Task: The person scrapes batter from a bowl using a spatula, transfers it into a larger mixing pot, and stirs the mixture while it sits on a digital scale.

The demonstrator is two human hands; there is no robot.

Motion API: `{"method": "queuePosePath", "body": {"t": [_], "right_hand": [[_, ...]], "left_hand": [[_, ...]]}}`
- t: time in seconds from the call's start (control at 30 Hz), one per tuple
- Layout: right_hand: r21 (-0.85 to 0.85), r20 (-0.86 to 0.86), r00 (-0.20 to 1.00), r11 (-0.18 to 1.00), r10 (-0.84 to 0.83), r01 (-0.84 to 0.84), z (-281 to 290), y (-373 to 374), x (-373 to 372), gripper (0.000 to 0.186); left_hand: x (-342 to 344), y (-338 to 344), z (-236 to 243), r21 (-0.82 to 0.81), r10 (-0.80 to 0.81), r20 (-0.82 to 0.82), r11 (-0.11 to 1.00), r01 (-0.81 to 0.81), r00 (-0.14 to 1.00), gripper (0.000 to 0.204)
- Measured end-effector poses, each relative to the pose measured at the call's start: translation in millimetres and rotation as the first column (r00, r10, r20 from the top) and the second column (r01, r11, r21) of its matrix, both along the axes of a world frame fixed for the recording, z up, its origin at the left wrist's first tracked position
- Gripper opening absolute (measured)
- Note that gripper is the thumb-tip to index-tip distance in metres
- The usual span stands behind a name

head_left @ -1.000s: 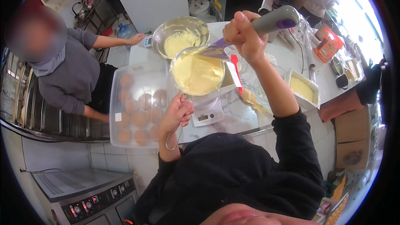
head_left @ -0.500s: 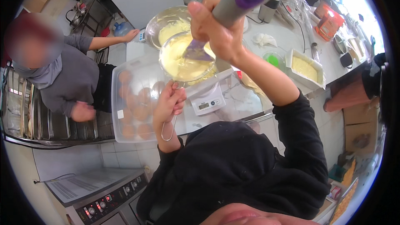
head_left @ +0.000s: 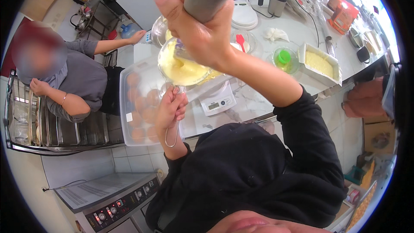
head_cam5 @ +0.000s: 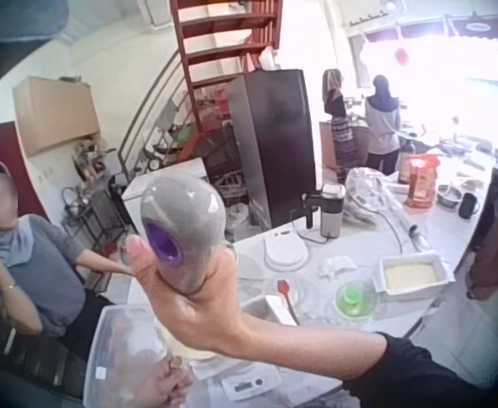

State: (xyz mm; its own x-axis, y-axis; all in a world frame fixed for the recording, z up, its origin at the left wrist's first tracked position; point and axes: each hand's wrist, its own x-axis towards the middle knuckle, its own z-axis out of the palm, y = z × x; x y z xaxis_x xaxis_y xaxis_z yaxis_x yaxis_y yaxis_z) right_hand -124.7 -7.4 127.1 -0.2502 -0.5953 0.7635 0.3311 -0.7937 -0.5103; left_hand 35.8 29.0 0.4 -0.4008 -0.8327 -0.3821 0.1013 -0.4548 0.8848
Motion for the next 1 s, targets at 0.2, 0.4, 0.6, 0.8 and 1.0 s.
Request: {"method": "queuePosePath", "body": {"t": [0.2, 0.4, 0.6, 0.8, 1.0], "right_hand": [[-0.178, -0.165, 0.965, 0.969, -0.203, 0.173, -16, 10, 11, 0.024], [-0.043, 0.015, 1.000, 0.999, -0.016, 0.017, 14, 18, 1, 0.020], [0.124, 0.009, 0.992, 0.984, -0.127, 0.125, -17, -5, 9, 0.024], [0.089, 0.276, 0.940, 0.979, -0.200, 0.182, -5, -3, 12, 0.037], [0.187, 0.332, 0.900, 0.955, -0.282, 0.230, -19, -17, 7, 0.034]], "left_hand": [[-3, 1, 7, -0.022, -0.018, 0.008, 1.000, 0.018, 1.000, 0.015], [-1, 1, -2, -0.008, 0.006, 0.015, 1.000, -0.006, 1.000, 0.017], [-3, 3, -1, 0.004, -0.015, -0.013, 1.000, 0.015, 1.000, 0.017], [-12, 5, -5, 0.013, 0.007, -0.039, 1.000, -0.006, 0.999, 0.017], [-6, 3, -12, 0.045, 0.029, -0.041, 0.999, -0.027, 0.999, 0.016]]}}
